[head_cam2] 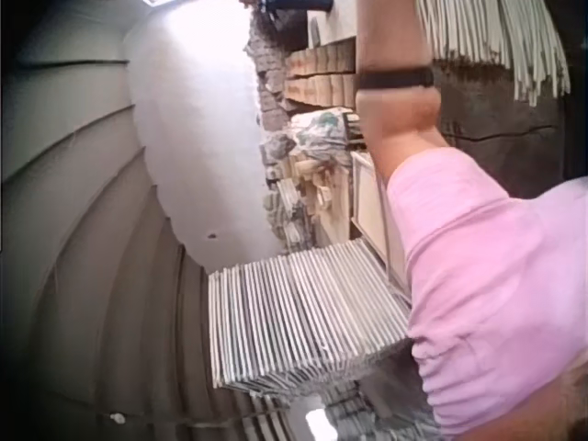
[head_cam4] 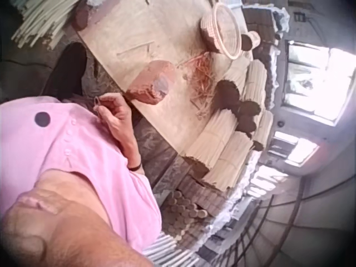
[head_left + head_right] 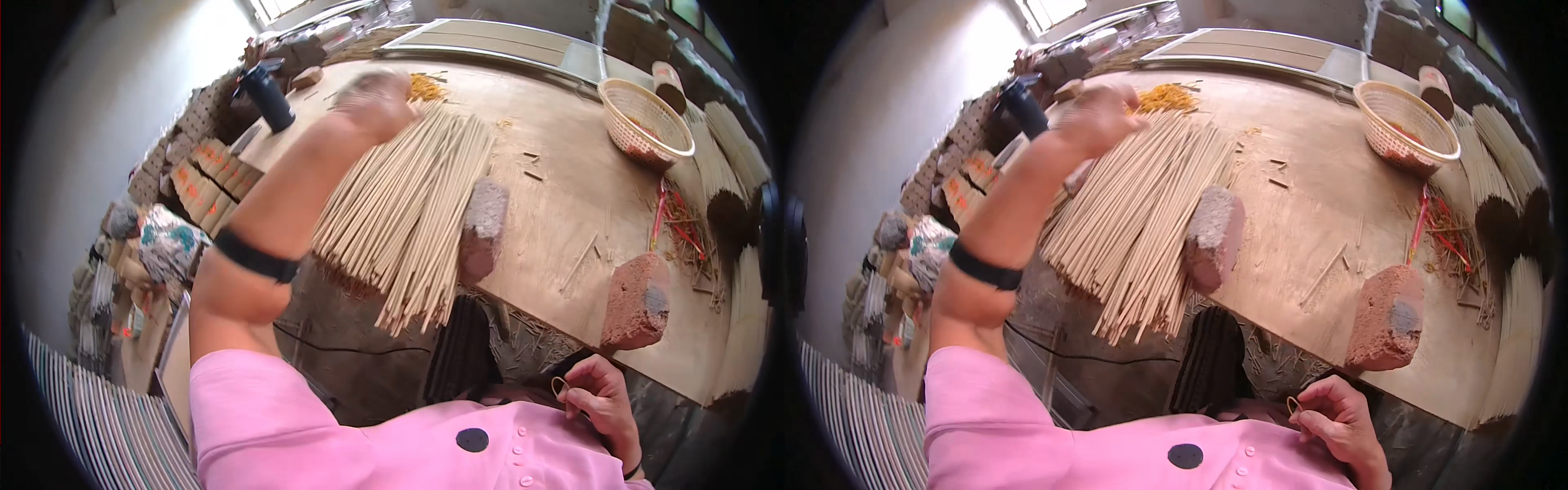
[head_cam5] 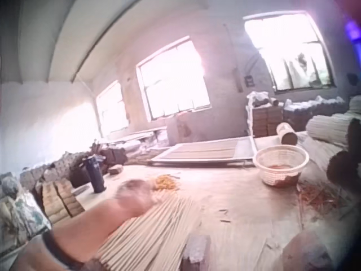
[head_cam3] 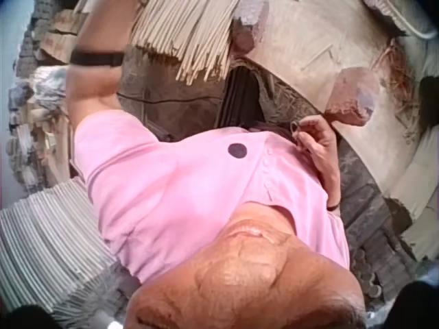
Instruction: Gathering thin bamboo sticks from drying screens and bundling them with rubber bands.
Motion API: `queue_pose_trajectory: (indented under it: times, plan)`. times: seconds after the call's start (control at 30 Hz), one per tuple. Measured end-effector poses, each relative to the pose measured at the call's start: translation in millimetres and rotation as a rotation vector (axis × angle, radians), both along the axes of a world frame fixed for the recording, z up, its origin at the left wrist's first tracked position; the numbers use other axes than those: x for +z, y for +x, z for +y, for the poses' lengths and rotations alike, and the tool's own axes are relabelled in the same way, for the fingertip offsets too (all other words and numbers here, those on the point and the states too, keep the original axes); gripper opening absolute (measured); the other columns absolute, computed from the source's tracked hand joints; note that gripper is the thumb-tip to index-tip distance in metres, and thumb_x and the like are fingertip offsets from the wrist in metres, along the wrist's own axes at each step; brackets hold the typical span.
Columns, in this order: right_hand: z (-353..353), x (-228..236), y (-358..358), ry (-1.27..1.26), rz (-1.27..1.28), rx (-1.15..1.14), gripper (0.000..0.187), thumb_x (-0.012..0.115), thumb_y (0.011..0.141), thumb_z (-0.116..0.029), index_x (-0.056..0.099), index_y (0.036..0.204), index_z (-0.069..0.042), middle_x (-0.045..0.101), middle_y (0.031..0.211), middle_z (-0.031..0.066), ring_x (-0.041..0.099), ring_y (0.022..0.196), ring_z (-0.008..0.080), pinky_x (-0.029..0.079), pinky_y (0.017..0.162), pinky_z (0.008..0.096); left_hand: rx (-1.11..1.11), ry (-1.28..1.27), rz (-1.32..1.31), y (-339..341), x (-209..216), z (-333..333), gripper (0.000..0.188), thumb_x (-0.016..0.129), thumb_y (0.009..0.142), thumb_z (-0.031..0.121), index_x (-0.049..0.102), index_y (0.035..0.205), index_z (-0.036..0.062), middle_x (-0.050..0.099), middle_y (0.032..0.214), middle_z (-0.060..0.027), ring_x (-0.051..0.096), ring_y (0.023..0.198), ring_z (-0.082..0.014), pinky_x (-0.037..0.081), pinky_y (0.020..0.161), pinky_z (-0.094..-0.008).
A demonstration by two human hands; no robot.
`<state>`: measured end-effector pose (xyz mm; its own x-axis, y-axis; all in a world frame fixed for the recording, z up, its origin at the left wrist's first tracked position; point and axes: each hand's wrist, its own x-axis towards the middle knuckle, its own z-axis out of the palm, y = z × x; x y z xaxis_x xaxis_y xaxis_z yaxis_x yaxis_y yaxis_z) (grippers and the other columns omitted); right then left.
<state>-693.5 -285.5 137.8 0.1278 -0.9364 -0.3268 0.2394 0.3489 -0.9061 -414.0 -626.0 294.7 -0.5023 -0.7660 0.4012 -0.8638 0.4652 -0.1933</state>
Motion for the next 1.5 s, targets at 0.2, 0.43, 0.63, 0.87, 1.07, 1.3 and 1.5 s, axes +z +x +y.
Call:
queue_pose_trajectory:
  times: [0.2, 0.43, 0.63, 0.87, 1.07, 1.3, 1.5]
  plan:
    - [8, -6, 16, -0.035, 0.073, -0.176, 0.024, 0.061, 0.077, 0.006, 0.052, 0.098, -0.001, 0.063, 0.07, 0.0116, 0.054, 0.047, 0.0116, 0.046, 0.044, 0.0215, -0.083, -0.245, 1.497, 152, -92, 94, 0.034, 0.057, 0.092, 0.032, 0.06, 0.101, 0.0003, 0.061, 0.088, -0.0043, 0.055, 0.082, -0.0092, 0.045, 0.072, -0.0242]
    - [-19, 2, 61, 0.013, -0.042, -0.224, 0.018, 0.061, 0.081, 0.0, 0.052, 0.097, -0.003, 0.064, 0.073, 0.0101, 0.055, 0.049, 0.0121, 0.044, 0.043, 0.0216, 0.2, 0.314, 2.488, 143, -266, 134, 0.069, 0.03, 0.094, 0.06, 0.047, 0.124, 0.0002, 0.055, 0.113, -0.0116, 0.051, 0.105, -0.0199, 0.038, 0.094, -0.0345]
    - [-29, 4, 106, 0.064, 0.091, -0.179, 0.02, 0.063, 0.081, 0.001, 0.053, 0.098, -0.003, 0.065, 0.077, 0.0113, 0.059, 0.054, 0.0121, 0.046, 0.046, 0.0218, -0.407, 0.201, 2.568, 114, -239, 121, 0.092, 0.028, 0.087, 0.07, 0.022, 0.141, -0.0036, 0.035, 0.14, -0.0174, 0.036, 0.129, -0.0247, 0.027, 0.108, -0.0391]
    - [-39, -7, 110, 0.073, 0.084, -0.157, 0.018, 0.064, 0.082, -0.002, 0.054, 0.097, -0.002, 0.065, 0.078, 0.0113, 0.06, 0.057, 0.0136, 0.049, 0.051, 0.0227, -0.48, -0.415, 1.53, 114, -209, 114, 0.086, 0.027, 0.089, 0.067, 0.033, 0.138, -0.0032, 0.039, 0.139, -0.0207, 0.039, 0.128, -0.0326, 0.03, 0.107, -0.0414]
    - [-48, -5, 97, 0.077, 0.072, -0.061, 0.021, 0.064, 0.084, -0.004, 0.054, 0.101, -0.001, 0.065, 0.08, 0.0109, 0.059, 0.058, 0.0131, 0.049, 0.051, 0.0225, -0.435, -0.341, 1.364, 112, -222, 106, 0.088, 0.021, 0.087, 0.071, 0.045, 0.13, -0.0029, 0.042, 0.137, -0.0196, 0.036, 0.131, -0.0338, 0.027, 0.108, -0.0459]
    - [-51, 19, 92, -0.038, -0.199, 0.114, 0.01, 0.061, 0.087, -0.005, 0.056, 0.095, -0.002, 0.064, 0.083, 0.0098, 0.061, 0.061, 0.0119, 0.052, 0.053, 0.022, -0.345, -0.324, 1.324, 117, -214, 123, 0.089, 0.024, 0.089, 0.068, 0.034, 0.137, -0.0057, 0.031, 0.145, -0.021, 0.027, 0.136, -0.0311, 0.019, 0.111, -0.0441]
    - [-44, 28, 102, -0.047, -0.355, 0.071, 0.008, 0.058, 0.09, -0.01, 0.054, 0.094, -0.005, 0.061, 0.08, 0.0056, 0.059, 0.054, 0.0094, 0.047, 0.045, 0.018, -0.334, -0.156, 1.376, 74, -171, 241, 0.073, 0.053, 0.088, 0.051, 0.037, 0.132, -0.0055, 0.041, 0.134, -0.0199, 0.043, 0.123, -0.0299, 0.031, 0.106, -0.0426]
